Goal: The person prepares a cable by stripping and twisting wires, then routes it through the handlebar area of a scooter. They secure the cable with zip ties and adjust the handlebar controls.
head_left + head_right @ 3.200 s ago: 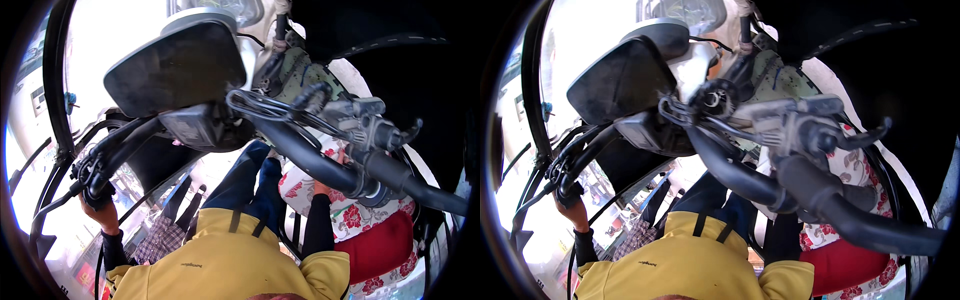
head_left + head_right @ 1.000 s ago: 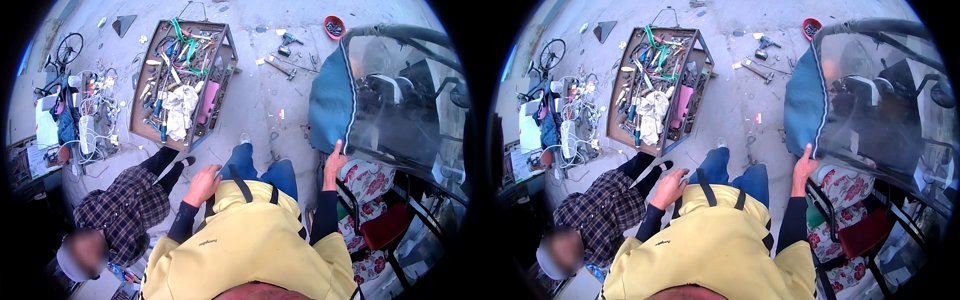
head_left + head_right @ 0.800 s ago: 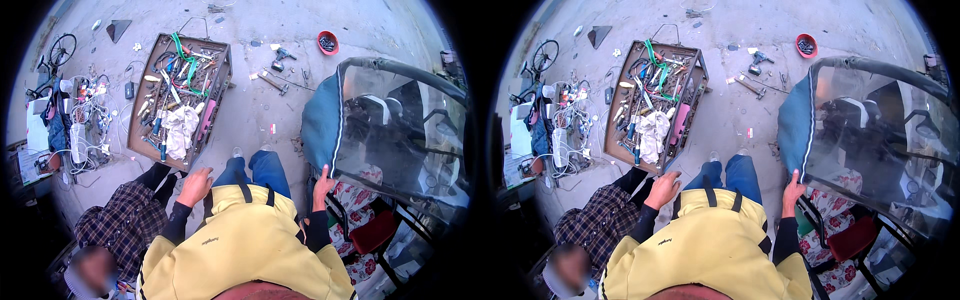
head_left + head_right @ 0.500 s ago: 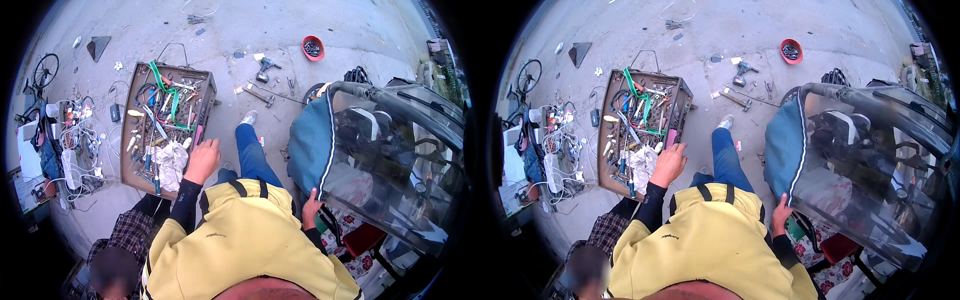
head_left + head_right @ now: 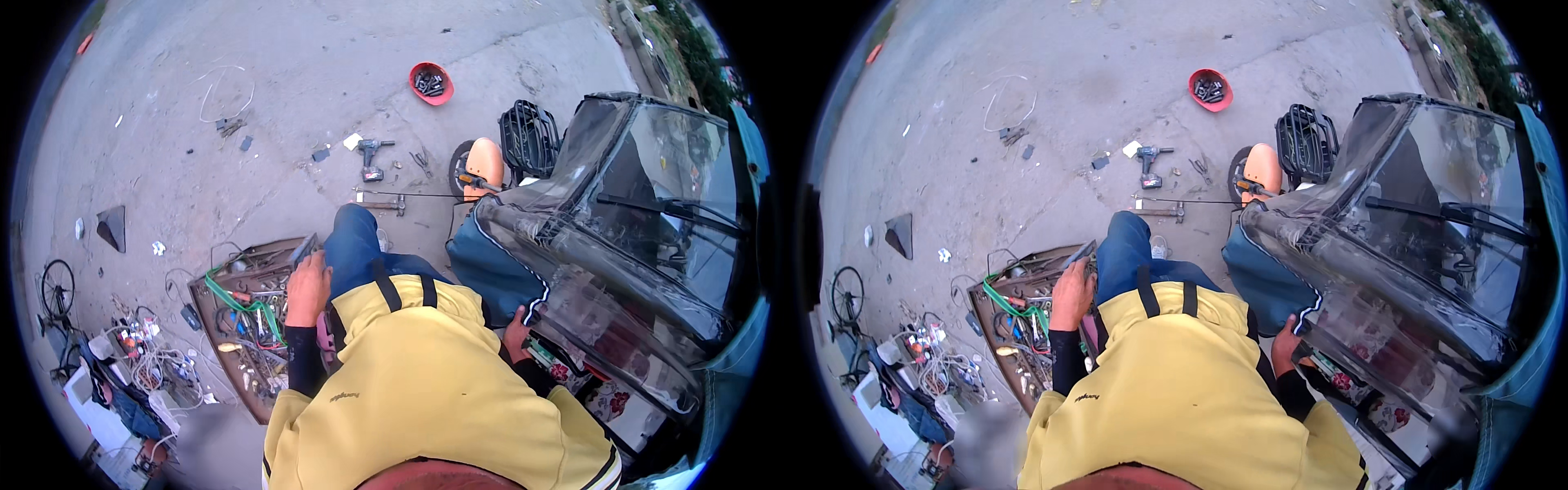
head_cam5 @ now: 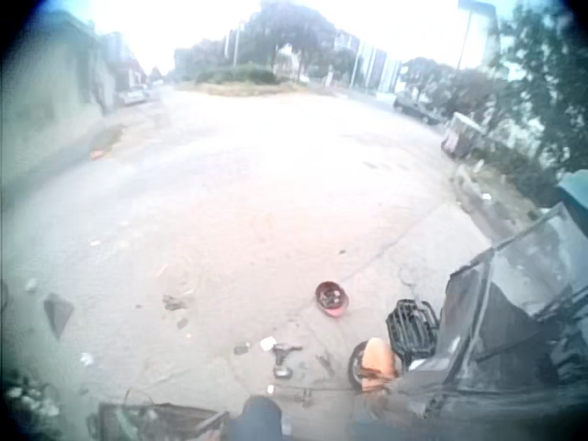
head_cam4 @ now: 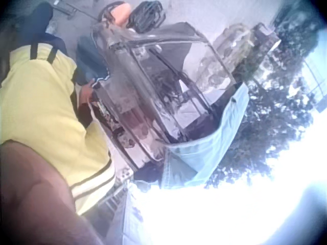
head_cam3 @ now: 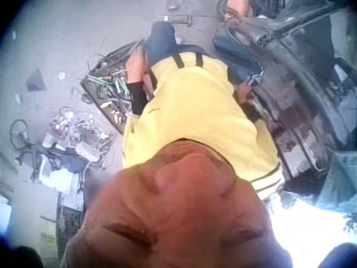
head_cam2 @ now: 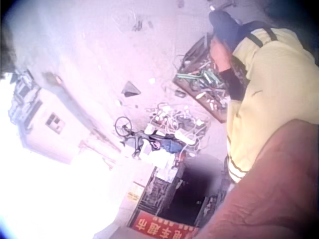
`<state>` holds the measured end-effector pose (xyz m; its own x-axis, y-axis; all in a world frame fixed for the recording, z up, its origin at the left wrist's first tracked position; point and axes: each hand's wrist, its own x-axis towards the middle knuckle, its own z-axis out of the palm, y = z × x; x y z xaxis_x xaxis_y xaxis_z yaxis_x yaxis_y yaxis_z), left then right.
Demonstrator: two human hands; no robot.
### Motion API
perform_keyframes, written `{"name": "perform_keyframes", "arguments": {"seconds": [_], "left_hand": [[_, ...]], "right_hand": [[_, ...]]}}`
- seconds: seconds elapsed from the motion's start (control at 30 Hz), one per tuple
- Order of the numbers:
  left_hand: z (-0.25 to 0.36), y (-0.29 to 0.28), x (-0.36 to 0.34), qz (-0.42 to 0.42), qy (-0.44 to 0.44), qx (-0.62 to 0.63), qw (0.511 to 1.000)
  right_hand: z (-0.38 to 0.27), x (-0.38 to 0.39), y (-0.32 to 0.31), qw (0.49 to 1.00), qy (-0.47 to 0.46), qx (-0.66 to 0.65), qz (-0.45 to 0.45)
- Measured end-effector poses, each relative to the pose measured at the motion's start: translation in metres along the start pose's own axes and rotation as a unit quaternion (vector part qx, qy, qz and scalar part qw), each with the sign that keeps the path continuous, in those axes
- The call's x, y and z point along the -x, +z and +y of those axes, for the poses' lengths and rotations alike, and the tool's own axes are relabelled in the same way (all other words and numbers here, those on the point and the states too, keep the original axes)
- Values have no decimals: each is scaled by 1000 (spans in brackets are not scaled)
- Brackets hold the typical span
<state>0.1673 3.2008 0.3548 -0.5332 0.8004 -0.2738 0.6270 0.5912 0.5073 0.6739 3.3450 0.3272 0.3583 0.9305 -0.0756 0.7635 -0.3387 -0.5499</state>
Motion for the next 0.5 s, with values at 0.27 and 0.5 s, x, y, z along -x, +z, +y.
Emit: {"name": "perform_keyframes", "arguments": {"seconds": [0.27, 0.5], "left_hand": [[-25, -42, -184, -157, 80, 5, 984], [-35, -124, -417, -198, 260, -117, 938]], "right_hand": [[33, 22, 63, 924, 342, 13, 168], [-60, 130, 145, 863, 403, 258, 161]]}}
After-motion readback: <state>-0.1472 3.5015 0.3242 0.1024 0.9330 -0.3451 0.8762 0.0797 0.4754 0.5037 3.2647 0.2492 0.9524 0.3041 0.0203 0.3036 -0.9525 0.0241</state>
